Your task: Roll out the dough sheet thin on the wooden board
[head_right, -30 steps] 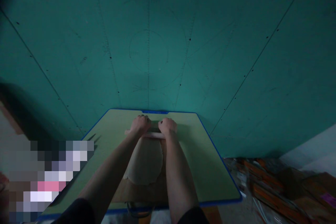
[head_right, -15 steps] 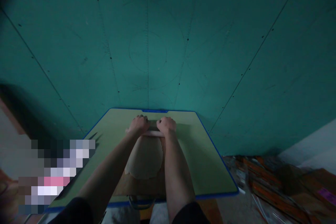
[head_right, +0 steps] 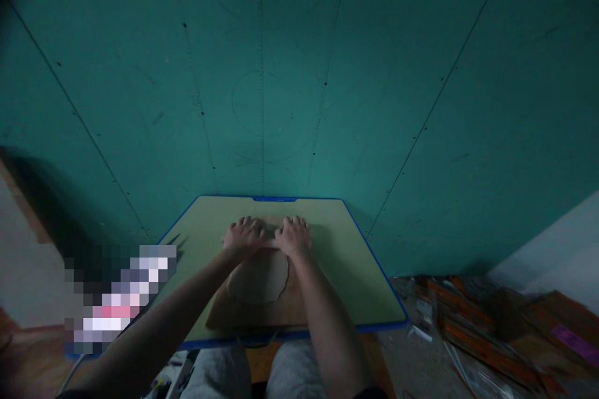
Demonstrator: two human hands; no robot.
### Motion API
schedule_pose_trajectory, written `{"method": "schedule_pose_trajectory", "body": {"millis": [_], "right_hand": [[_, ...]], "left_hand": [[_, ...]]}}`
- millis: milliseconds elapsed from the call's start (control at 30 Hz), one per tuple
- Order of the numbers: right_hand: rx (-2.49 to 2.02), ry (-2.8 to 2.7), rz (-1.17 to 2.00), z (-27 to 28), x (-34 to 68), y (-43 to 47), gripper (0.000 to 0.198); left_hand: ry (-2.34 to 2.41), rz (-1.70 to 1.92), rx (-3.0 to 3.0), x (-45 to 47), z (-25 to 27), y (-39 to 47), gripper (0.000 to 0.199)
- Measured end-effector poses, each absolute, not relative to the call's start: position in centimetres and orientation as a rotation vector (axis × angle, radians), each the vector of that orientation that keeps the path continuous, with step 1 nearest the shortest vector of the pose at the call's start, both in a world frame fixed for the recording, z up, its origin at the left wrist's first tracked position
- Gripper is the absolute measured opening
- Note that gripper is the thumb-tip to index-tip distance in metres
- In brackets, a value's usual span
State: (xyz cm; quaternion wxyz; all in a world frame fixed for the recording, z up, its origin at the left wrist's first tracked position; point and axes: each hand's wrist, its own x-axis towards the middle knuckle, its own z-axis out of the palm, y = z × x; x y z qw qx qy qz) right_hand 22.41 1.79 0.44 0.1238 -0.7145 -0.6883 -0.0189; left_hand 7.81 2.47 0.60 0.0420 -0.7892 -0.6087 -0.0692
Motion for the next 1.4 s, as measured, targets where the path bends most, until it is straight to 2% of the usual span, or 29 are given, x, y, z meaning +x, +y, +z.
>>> {"method": "schedule_pose_trajectory", "body": {"millis": [300, 700, 800, 1033, 1400], "right_hand": [[-2.018, -2.119, -0.084, 0.0, 21.9, -1.8, 0.041], [-1.793, -2.237, -0.135, -1.1, 21.6, -7.0, 0.037], [-1.783, -2.256, -0.105, -1.1, 21.7, -6.9, 0.044], [-1.906, -2.228, -0.037, 0.2, 21.8, -5.0, 0.042], [-2.012, -2.15, 0.192, 0.2, 23.2, -0.4, 0.061]], "left_hand": [[-1.77, -0.328, -2.438, 6.8, -0.2, -0.1, 0.043], [-1.553, -0.422, -2.491, 4.7, -1.5, -3.2, 0.046], [-1.538, -0.427, -2.505, 4.5, -1.6, -3.1, 0.045], [-1.655, -0.367, -2.517, 5.5, -0.8, -1.0, 0.042], [-1.693, -0.218, -2.497, 7.6, 0.1, 2.9, 0.042]]}}
